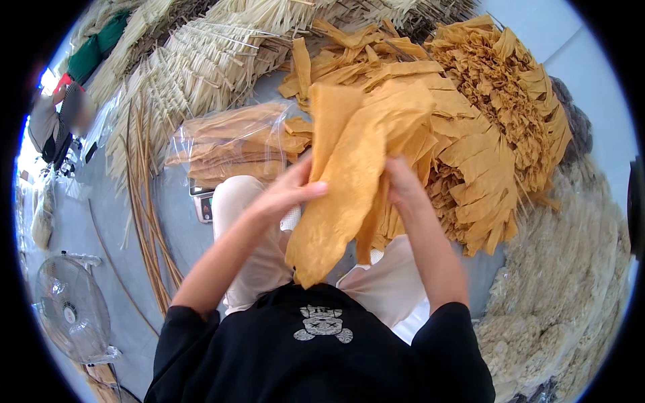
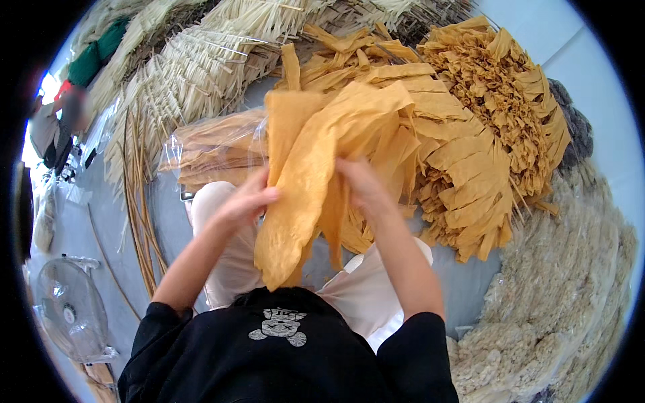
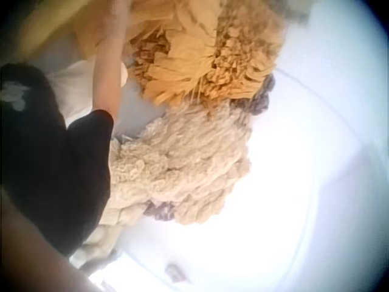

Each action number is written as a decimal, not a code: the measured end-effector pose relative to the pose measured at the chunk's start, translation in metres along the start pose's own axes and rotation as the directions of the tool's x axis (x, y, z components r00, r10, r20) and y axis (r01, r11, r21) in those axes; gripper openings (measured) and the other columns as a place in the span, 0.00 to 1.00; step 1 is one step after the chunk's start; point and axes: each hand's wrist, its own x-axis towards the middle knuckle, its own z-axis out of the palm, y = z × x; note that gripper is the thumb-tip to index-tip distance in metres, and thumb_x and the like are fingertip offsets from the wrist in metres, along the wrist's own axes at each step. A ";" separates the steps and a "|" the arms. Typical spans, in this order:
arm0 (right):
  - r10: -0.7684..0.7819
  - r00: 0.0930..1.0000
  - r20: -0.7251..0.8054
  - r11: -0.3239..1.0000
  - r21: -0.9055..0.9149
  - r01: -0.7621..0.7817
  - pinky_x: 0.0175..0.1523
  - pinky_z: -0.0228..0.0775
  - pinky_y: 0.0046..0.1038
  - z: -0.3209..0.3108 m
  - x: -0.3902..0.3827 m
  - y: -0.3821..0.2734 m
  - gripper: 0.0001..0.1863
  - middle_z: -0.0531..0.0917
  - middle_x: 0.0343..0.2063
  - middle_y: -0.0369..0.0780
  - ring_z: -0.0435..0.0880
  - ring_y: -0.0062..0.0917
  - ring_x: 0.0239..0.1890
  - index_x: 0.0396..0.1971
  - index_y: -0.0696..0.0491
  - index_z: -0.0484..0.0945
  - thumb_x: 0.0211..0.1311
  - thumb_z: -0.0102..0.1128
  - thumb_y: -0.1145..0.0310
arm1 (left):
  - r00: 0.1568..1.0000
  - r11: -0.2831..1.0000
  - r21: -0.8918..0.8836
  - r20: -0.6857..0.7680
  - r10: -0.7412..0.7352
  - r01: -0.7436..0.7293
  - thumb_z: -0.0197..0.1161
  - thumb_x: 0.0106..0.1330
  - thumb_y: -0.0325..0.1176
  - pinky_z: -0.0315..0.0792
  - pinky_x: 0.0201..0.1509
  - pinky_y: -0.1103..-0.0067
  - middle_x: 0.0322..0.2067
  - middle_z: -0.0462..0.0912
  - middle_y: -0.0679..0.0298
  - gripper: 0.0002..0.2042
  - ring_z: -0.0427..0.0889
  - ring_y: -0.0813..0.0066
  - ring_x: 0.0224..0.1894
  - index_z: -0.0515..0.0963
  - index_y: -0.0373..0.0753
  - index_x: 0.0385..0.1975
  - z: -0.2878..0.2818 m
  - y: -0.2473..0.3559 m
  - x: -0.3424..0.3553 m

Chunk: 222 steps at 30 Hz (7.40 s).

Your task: The person sorts and folds sheets of tofu skin by hand, placing them into a plastic bag on a digital scale to weigh them.

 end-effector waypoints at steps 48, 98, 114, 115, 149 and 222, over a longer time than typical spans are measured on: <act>0.113 0.993 0.010 0.986 -0.127 -0.111 0.51 0.65 0.25 -0.052 -0.008 0.109 0.28 0.75 0.44 0.42 0.74 0.26 0.45 0.50 0.61 0.65 0.47 0.64 0.75 | 0.882 0.364 0.889 -0.387 0.268 0.279 0.65 0.48 0.37 0.64 0.52 0.66 0.47 0.67 0.43 0.32 0.68 0.53 0.50 0.57 0.29 0.50 -0.096 -0.027 0.153; -0.459 0.642 0.614 -0.069 -0.745 0.664 0.49 0.56 0.40 0.029 0.190 0.176 0.13 0.77 0.36 0.37 0.71 0.30 0.46 0.32 0.52 0.77 0.44 0.57 0.64 | 0.879 -0.013 0.898 -0.426 0.215 0.439 0.57 0.44 0.33 0.73 0.36 0.67 0.25 0.79 0.48 0.10 0.79 0.52 0.31 0.78 0.32 0.22 -0.137 0.011 0.114; -0.123 0.963 0.239 0.090 -0.964 0.251 0.63 0.49 0.36 -0.039 0.261 0.230 0.29 0.60 0.58 0.45 0.55 0.42 0.61 0.56 0.50 0.60 0.50 0.47 0.80 | 0.871 -0.041 0.879 -0.464 0.161 0.475 0.55 0.46 0.32 0.71 0.35 0.62 0.24 0.77 0.46 0.09 0.77 0.49 0.31 0.76 0.31 0.19 -0.141 0.008 0.128; -0.108 0.962 0.249 0.047 -0.966 0.256 0.64 0.48 0.37 -0.036 0.258 0.231 0.31 0.57 0.60 0.45 0.52 0.43 0.62 0.58 0.49 0.58 0.51 0.46 0.81 | 0.869 -0.042 0.876 -0.470 0.156 0.481 0.54 0.46 0.32 0.71 0.35 0.62 0.24 0.77 0.46 0.09 0.77 0.49 0.31 0.76 0.32 0.19 -0.141 0.006 0.128; -0.144 0.821 0.553 0.434 -0.710 0.555 0.44 0.66 0.32 0.070 0.233 0.161 0.13 0.77 0.38 0.48 0.75 0.39 0.40 0.35 0.63 0.75 0.53 0.51 0.69 | 0.809 0.182 0.848 -0.530 0.256 0.498 0.53 0.50 0.37 0.71 0.37 0.63 0.25 0.77 0.44 0.14 0.77 0.48 0.32 0.76 0.29 0.21 -0.163 -0.008 0.122; -0.886 0.365 -0.285 0.354 -0.925 0.138 0.56 0.56 0.34 -0.084 0.037 0.077 0.36 0.63 0.51 0.48 0.63 0.35 0.52 0.53 0.61 0.56 0.49 0.66 0.66 | 0.958 0.183 0.972 -0.186 0.219 0.147 0.55 0.47 0.35 0.73 0.26 0.68 0.20 0.79 0.53 0.09 0.80 0.58 0.25 0.78 0.39 0.15 0.001 -0.021 0.099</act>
